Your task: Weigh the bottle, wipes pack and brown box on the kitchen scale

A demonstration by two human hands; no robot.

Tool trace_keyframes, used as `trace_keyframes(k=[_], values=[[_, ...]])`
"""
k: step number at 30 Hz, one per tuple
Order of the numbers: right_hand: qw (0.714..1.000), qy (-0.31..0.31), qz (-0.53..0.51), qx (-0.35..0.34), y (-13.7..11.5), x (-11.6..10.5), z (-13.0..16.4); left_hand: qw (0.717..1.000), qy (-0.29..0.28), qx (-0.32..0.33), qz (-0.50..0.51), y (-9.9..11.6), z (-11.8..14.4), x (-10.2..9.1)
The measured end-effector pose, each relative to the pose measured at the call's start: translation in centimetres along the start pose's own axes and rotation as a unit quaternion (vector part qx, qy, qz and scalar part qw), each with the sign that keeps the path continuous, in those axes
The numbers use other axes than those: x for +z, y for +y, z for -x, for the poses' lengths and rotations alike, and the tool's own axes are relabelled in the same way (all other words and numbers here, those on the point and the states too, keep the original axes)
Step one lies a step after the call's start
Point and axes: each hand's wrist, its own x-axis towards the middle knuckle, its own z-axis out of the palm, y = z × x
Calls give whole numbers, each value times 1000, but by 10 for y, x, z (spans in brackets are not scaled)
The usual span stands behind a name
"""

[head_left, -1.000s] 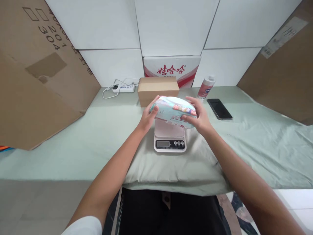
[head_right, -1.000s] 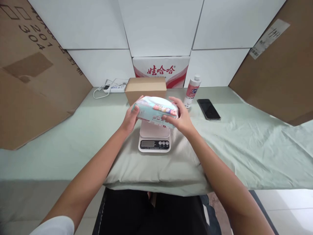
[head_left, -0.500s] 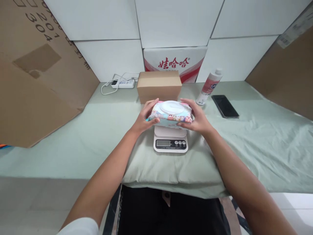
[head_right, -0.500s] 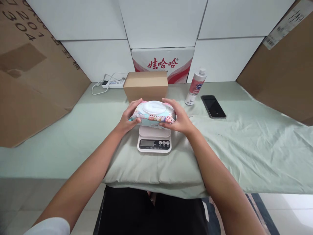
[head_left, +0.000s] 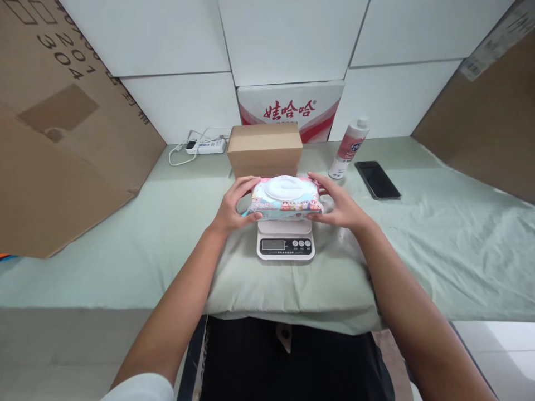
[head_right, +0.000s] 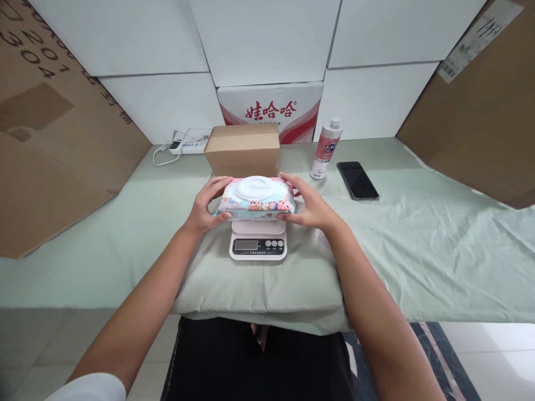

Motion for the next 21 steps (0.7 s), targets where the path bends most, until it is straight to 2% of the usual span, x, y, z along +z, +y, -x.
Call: trace_keyframes(k=[5, 13, 21], values=[[1000, -1, 5, 6, -3, -7, 3, 1000, -9, 1, 14, -2, -2, -7], [1000, 15, -1, 16, -5, -12, 6, 999, -23, -12, -22, -4, -3, -15], [1000, 8, -9, 13, -6, -11, 6, 999, -32, -5, 8, -8, -3, -15]])
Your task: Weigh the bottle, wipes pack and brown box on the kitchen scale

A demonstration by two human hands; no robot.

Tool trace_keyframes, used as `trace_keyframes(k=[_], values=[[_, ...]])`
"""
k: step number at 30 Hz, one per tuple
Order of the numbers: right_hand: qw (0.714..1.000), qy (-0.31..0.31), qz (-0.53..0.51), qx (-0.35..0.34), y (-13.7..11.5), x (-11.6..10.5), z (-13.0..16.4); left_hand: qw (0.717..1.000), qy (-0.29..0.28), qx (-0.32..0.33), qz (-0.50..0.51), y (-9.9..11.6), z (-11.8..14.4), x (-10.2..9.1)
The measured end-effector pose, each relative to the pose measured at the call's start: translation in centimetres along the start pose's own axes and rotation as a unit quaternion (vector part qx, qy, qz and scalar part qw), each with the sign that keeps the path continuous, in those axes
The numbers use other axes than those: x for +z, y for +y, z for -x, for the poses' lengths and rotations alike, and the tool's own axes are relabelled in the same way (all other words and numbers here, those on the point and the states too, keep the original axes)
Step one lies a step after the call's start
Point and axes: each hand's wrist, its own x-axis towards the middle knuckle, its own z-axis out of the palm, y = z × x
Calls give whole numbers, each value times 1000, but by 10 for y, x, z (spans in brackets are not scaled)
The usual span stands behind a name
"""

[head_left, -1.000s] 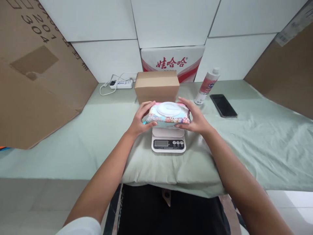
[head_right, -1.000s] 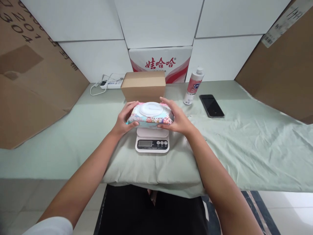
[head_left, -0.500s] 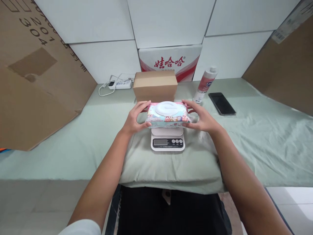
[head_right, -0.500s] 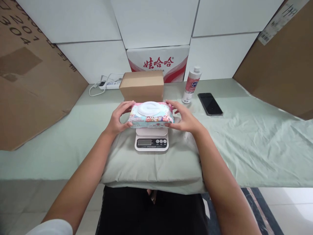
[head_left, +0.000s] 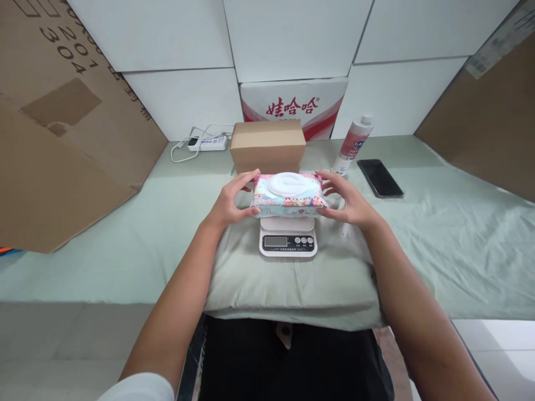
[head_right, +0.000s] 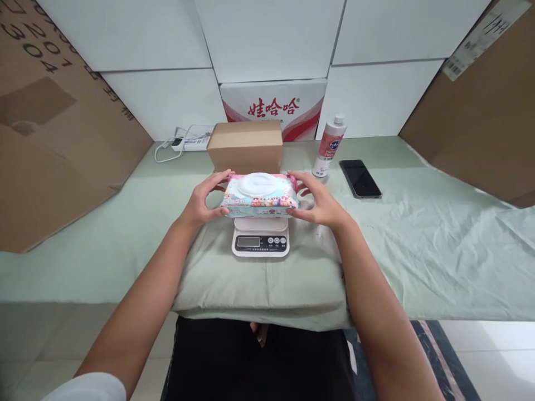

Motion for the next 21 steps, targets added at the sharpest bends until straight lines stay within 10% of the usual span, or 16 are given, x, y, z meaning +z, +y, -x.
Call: trace_keyframes(k=[21], values=[[1000, -13, -13, 22, 0, 15, -1, 998, -31, -45, 27, -1, 0, 9]])
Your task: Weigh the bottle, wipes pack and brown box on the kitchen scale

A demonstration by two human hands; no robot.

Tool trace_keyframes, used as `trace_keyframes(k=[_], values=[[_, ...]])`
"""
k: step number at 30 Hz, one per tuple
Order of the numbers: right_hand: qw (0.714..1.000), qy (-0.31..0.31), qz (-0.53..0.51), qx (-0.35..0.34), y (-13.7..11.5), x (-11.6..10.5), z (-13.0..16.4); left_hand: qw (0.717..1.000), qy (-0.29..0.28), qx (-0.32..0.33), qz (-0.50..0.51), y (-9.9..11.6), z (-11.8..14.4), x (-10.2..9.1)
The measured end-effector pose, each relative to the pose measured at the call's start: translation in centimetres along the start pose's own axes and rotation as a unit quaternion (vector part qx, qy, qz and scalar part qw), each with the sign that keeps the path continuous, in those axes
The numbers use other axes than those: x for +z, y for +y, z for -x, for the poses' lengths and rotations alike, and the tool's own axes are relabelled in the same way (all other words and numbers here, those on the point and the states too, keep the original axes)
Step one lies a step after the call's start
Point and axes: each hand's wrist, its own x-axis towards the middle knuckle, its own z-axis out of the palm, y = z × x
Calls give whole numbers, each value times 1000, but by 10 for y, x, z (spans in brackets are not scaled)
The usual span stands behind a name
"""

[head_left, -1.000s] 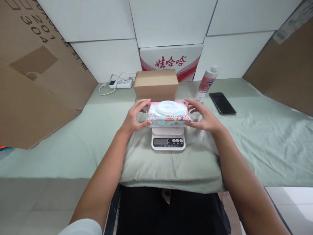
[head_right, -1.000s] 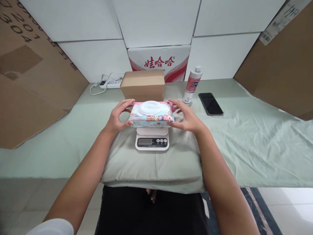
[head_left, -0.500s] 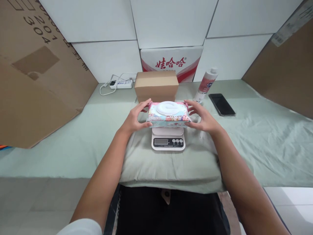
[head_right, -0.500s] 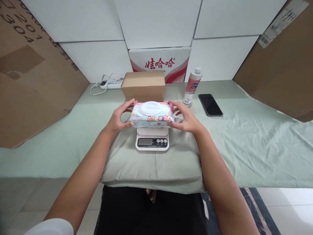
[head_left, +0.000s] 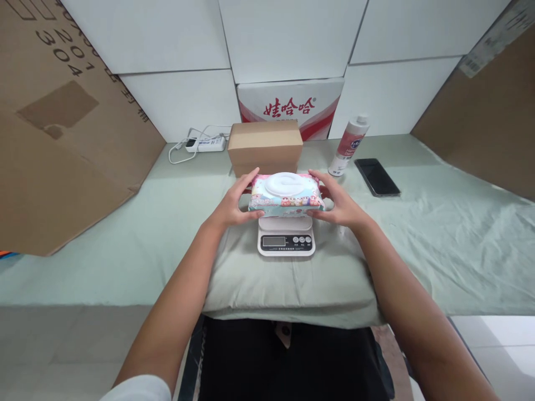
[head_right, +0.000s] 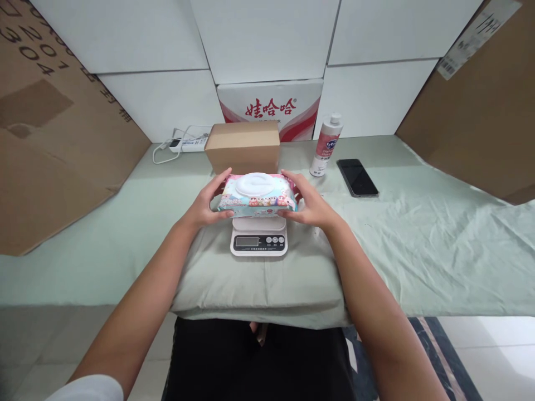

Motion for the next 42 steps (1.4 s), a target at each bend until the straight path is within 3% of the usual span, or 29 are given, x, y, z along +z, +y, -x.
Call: trace_keyframes(k=[5, 9, 12, 14, 18, 21, 26, 30, 33, 36, 39, 42], values=[[998, 17, -53, 39, -3, 10, -1, 1000, 19, -17, 7, 5, 0, 6], [996, 51, -69, 15, -5, 14, -3, 999, 43, 14, 2, 7, -3, 9], [994, 90, -60, -26, -9, 6, 3, 997, 57, 46, -24, 26, -10, 14], [989, 127, -48, -59, -13, -7, 18, 995, 59, 57, -63, 53, -14, 24], [976, 200, -19, -87, -17, -42, 75, 991, 60, 66, -100, 120, -16, 73], [971, 237, -9, -35, -7, -71, 121, 995, 68, 49, -60, 152, -16, 128], [963, 250, 56, 82, 18, -110, 148, 999, 24, -14, -40, 154, -34, 205], [956, 212, 102, 178, 23, -124, 135, 995, -37, -79, -48, 144, -52, 230], [950, 172, 114, 233, 17, -126, 123, 986, -74, -141, -50, 144, -54, 231], [939, 179, 177, 235, 0, -124, 106, 984, -87, -140, -74, 150, -50, 213], [929, 237, 199, 201, -20, -121, 73, 989, -43, -87, -116, 145, -50, 167], [923, 289, 155, 200, -27, -117, 20, 985, 76, -55, -147, 109, -50, 99]])
